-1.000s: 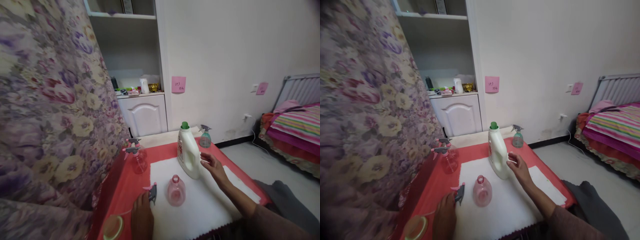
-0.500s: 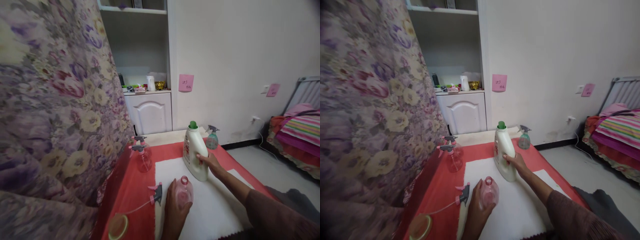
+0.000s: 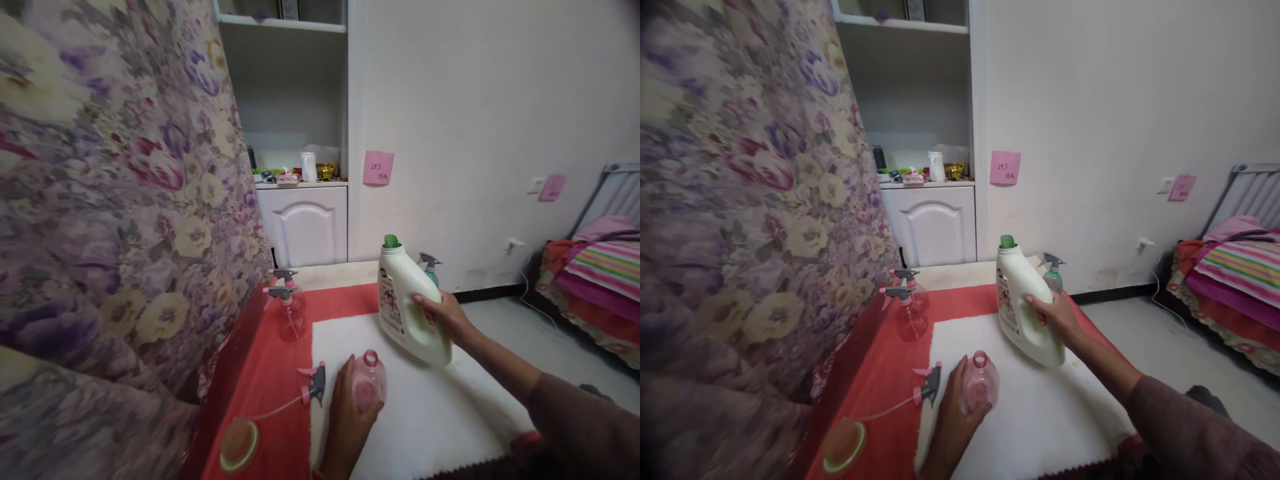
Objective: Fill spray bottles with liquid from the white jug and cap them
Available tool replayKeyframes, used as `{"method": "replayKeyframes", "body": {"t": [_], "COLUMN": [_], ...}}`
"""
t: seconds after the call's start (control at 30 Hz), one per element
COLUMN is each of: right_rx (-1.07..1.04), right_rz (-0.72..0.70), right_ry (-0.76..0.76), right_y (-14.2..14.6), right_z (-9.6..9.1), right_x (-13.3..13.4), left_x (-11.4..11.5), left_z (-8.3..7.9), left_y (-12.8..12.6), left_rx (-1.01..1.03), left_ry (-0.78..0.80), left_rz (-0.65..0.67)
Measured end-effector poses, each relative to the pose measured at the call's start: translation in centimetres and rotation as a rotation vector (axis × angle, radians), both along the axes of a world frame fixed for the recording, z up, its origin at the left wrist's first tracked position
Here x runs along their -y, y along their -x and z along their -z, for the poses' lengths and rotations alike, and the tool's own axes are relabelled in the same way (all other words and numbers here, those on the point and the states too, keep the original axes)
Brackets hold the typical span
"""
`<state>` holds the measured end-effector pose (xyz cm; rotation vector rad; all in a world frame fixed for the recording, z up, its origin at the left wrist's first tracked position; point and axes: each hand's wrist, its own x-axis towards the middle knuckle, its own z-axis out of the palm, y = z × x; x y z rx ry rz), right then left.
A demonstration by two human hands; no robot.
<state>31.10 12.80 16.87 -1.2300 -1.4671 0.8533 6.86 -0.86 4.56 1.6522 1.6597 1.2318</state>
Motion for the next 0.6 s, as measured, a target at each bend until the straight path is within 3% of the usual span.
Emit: {"method": "replayKeyframes", "body": {"t": [0.27,0.4,0.6], "right_rx": [0.231,0.391,0.559], "right_rz": [-0.13,-0.284,-0.398], "right_ry": [0.114,0.163,0.139], "right_y": [-5.2,-6.4,-6.6], "right_z": [-4.0,-4.8,-5.5], "right_x": [3.9,5.5,7.2], "left_x": [-0.2,-0.4,-0.1], "left_z": [0.4,0.5,-0.3], "left_y": [0.2,0.3,0.2], "left_rx": [0.093,0.125,0.106], "left_ry": [0.008,0.021,0.035], "left_rz": [0.0,-0.006,0.012]}}
